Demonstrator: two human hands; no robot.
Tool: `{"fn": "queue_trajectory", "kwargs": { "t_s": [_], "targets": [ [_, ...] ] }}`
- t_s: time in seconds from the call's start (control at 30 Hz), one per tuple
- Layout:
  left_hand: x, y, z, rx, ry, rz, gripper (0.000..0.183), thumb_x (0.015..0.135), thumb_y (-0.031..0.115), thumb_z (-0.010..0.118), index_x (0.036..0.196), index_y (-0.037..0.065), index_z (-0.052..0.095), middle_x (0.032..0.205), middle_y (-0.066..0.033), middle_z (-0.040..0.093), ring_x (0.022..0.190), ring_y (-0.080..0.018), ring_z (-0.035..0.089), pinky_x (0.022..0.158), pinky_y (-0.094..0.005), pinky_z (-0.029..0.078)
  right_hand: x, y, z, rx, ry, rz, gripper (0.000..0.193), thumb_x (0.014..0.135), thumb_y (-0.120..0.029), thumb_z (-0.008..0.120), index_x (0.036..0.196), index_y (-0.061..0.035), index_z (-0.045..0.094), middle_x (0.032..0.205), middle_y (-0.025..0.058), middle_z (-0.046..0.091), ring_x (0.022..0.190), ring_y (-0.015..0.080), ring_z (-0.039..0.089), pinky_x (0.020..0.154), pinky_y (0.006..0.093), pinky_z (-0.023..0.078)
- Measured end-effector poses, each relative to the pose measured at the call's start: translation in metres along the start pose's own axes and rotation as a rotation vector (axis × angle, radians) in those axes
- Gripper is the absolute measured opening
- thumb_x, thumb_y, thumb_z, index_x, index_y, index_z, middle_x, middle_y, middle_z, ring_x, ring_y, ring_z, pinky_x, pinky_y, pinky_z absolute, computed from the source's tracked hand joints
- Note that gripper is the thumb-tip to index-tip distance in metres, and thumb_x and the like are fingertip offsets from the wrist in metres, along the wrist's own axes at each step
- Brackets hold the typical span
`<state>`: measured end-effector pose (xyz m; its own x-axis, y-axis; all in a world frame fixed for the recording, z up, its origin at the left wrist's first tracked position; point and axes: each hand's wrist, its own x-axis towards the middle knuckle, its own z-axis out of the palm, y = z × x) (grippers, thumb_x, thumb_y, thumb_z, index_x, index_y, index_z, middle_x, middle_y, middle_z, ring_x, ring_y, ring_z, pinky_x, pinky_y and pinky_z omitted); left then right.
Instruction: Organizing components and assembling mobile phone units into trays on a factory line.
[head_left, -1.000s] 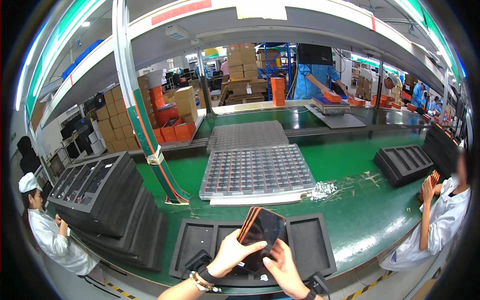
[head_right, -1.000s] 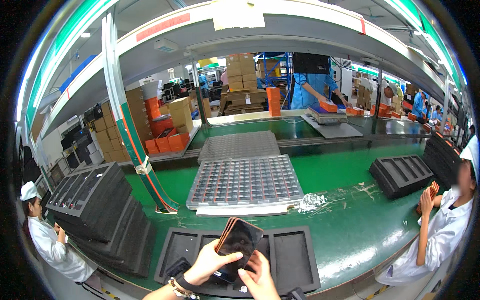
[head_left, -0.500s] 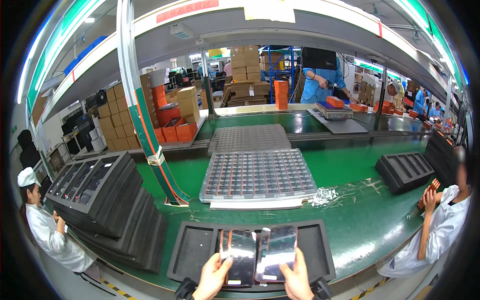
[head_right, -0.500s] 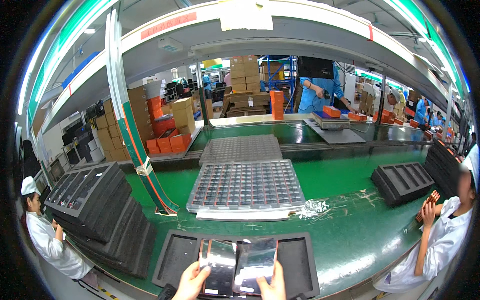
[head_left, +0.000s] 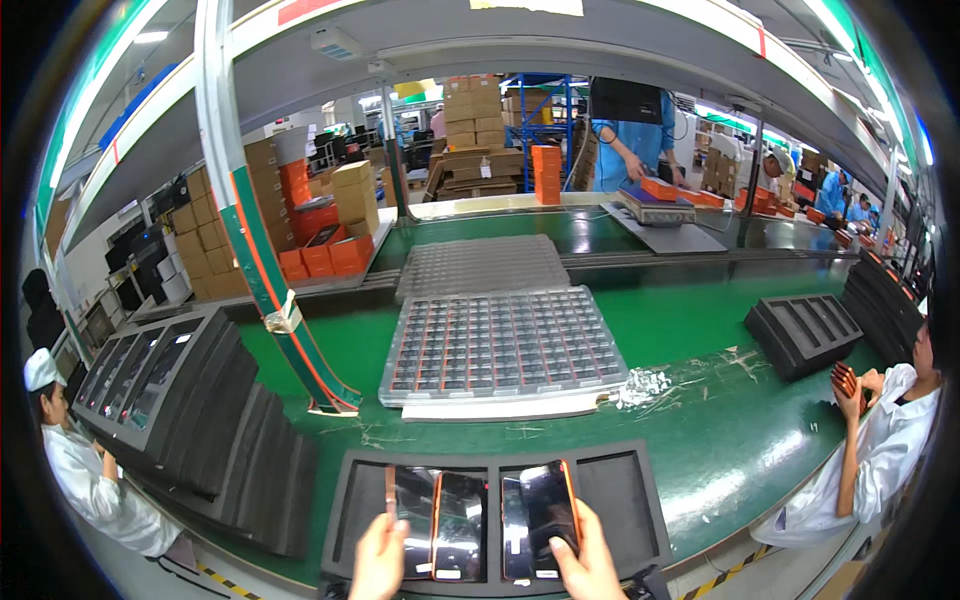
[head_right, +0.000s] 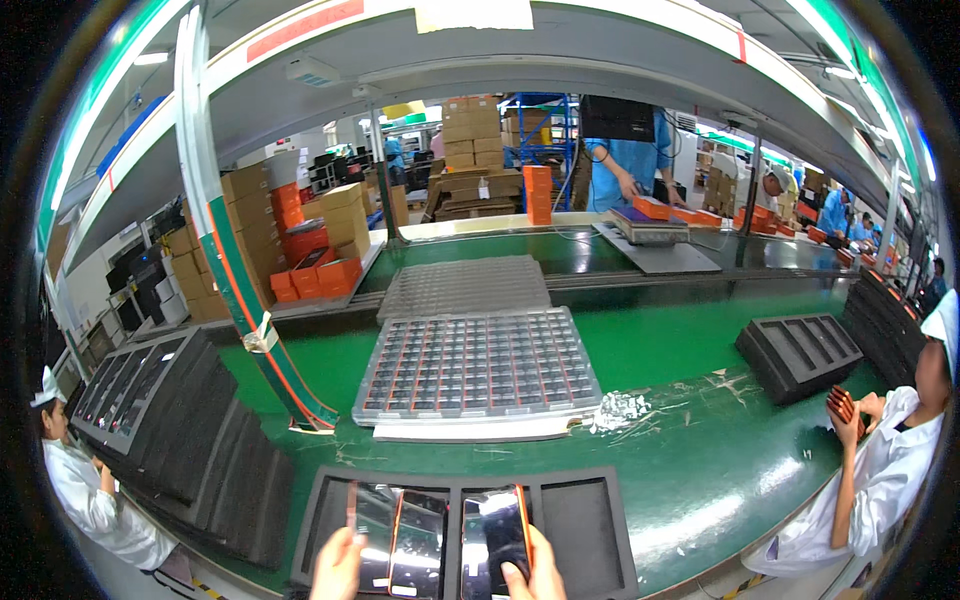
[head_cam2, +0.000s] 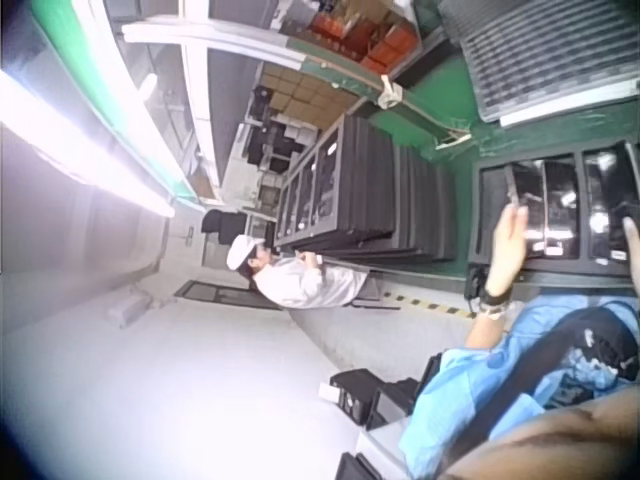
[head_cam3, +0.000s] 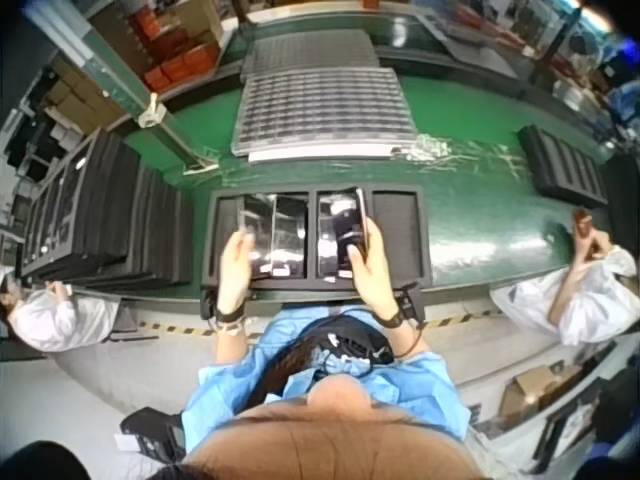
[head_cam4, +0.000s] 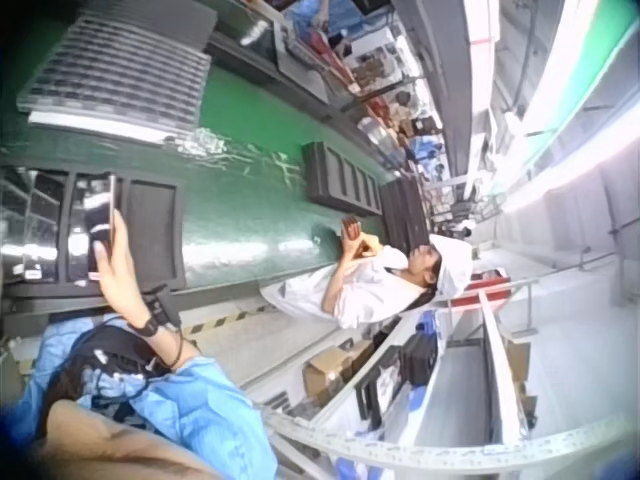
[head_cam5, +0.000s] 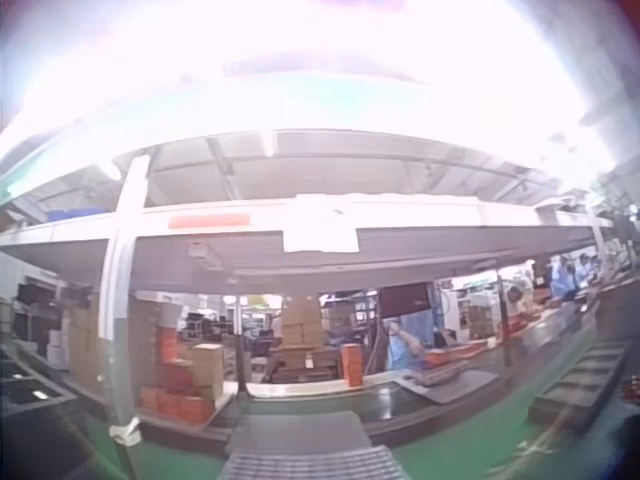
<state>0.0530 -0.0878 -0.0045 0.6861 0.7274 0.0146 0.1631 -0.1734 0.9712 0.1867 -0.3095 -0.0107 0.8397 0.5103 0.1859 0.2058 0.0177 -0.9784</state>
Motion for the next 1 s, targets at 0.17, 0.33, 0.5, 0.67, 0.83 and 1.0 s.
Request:
{"fn": "queue_trajectory", "kwargs": {
  "t_s": [0.17, 0.33, 0.5, 0.67, 0.83, 1.0],
  "targets": [
    [-0.005, 0.016, -0.056, 0.055, 0.148, -0.113, 0.043, 0.104, 0.027, 0.054, 0.132, -0.005, 0.055, 0.127, -0.0115, 0.063, 0.116, -0.0186, 0.056, 0.102, -0.0304, 0.042, -0.012, -0.003, -0.05, 0.152, 0.236, 0.022, 0.059, 0.096, 0.002, 0.055, 0.15, 0.0031, 0.031, 0.149, 0.0151, 0.042, 0.139, 0.0222, 0.038, 0.115, 0.0339, 0.029],
    [0.006, 0.011, -0.056, 0.119, -0.034, -0.07, 0.047, 0.104, 0.022, 0.051, 0.144, -0.001, 0.045, 0.135, -0.0155, 0.058, 0.126, -0.0224, 0.052, 0.109, -0.0319, 0.036, -0.009, 0.037, -0.081, 0.111, 0.298, 0.017, 0.062, 0.096, -0.003, 0.059, 0.151, 0.0027, 0.031, 0.153, 0.0177, 0.038, 0.141, 0.0288, 0.038, 0.117, 0.0373, 0.029],
    [0.007, 0.004, -0.032, 0.285, 0.019, 0.102, 0.049, 0.099, 0.007, 0.048, 0.148, 0.003, 0.042, 0.129, -0.0226, 0.057, 0.111, -0.0317, 0.059, 0.097, -0.036, 0.045, -0.001, 0.018, -0.062, -0.159, 0.152, 0.01, 0.07, 0.091, -0.001, 0.062, 0.152, 0.0015, 0.028, 0.147, 0.019, 0.042, 0.134, 0.0274, 0.043, 0.113, 0.0369, 0.033],
    [0.01, 0.009, -0.044, 1.012, 0.347, 0.513, 0.037, 0.095, 0.018, 0.063, 0.126, -0.001, 0.061, 0.128, -0.0235, 0.057, 0.12, -0.0392, 0.051, 0.104, -0.0458, 0.039, -0.004, -0.008, -0.085, -0.664, 0.267, -0.19, 0.055, 0.093, -0.015, 0.063, 0.143, -0.0018, 0.045, 0.147, 0.0243, 0.039, 0.136, 0.042, 0.039, 0.113, 0.0431, 0.034],
    [-0.009, -0.015, -0.064, 1.033, 0.263, 0.177, 0.044, 0.097, 0.027, 0.061, 0.131, -0.001, 0.057, 0.123, -0.0251, 0.06, 0.111, -0.0404, 0.059, 0.098, -0.0438, 0.047, -0.016, 0.023, -0.123, -0.747, 0.148, -0.017, 0.063, 0.089, -0.016, 0.062, 0.145, 0.0022, 0.037, 0.136, 0.0308, 0.047, 0.124, 0.0469, 0.047, 0.106, 0.046, 0.041],
    [-0.009, -0.03, -0.085, 0.814, 0.124, 0.069, 0.041, 0.096, 0.02, 0.063, 0.127, -0.005, 0.058, 0.116, -0.0218, 0.064, 0.108, -0.0303, 0.062, 0.094, -0.0378, 0.049, -0.023, 0.002, -0.143, -0.683, 0.032, 0.073, 0.071, 0.086, -0.021, 0.064, 0.146, 0.0021, 0.034, 0.134, 0.0315, 0.048, 0.122, 0.0463, 0.049, 0.104, 0.0454, 0.042]
  ]
}}
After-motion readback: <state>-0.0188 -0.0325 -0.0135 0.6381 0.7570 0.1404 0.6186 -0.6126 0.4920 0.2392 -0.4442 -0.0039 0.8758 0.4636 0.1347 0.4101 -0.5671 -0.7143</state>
